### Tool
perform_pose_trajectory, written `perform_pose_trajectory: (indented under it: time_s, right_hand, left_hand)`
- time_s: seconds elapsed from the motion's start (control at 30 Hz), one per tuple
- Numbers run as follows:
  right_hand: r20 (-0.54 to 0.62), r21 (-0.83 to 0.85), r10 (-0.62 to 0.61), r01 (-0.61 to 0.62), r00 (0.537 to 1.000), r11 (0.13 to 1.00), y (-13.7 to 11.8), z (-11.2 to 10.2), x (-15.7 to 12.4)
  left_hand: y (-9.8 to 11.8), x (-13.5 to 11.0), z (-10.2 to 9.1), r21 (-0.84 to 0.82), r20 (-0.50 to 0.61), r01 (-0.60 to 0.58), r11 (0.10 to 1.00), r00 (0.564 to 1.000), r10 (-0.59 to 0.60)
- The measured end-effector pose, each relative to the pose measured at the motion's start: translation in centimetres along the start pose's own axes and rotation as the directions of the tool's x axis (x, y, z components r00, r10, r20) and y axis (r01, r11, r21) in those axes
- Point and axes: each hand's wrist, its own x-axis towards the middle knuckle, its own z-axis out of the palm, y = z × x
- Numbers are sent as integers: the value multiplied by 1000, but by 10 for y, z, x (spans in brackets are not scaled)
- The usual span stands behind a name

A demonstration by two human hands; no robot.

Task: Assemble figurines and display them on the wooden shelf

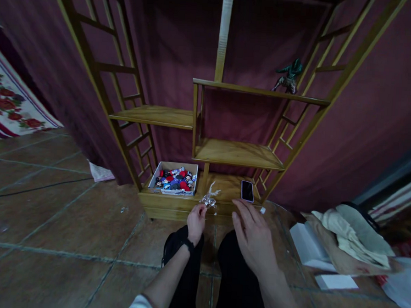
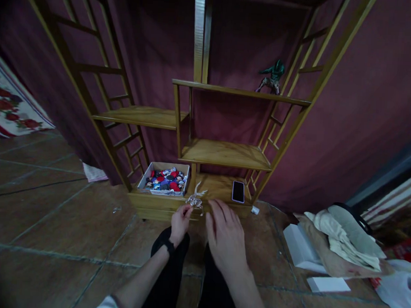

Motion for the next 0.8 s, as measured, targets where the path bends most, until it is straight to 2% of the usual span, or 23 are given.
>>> perform_pose_trajectory:
  time_s: [0.07,0.13,0.17,0.23,0.33,0.4,0.47,0.53,0.6,0.67,0.8]
  right_hand:
    - [127,-295,161,-118,979,948,45,34,-20]
    - [273,-506,326,-153,905,849,84,59,-49]
    - [339,-567,389,-144,856,811,98,65,-64]
    - [395,-612,391,-79,831,787,115,69,-85]
    - [427,-533,273,-4,862,846,118,64,-90]
    - [389,-403,235,-65,891,913,116,63,-79]
    - [358,-214,254,-186,898,959,118,70,-64]
    - [343,-67,315,-311,885,948,124,84,-50]
    - [316,-14,377,-393,870,919,130,103,-39]
    - [319,-5,405,-425,857,905,135,122,-32]
    - [412,-58,393,-407,822,912,142,151,-22]
  left_hand:
    - [2,-2,-2,42,-8,-5,999,1000,5]
    - [4,-4,-4,96,-1,-5,995,1000,5]
    - [5,-4,-5,126,6,-8,992,1000,8]
    - [9,-6,-8,189,28,-37,981,999,32]
    - [16,-5,-14,267,70,-115,957,993,100]
    - [20,-3,-17,300,101,-165,940,985,141]
    - [21,-2,-20,312,137,-217,925,974,182]
    - [20,-3,-21,316,164,-274,908,959,232]
    - [17,-5,-20,330,184,-328,885,942,281]
    - [14,-8,-19,353,210,-373,858,925,316]
    - [11,-11,-18,393,288,-449,802,889,357]
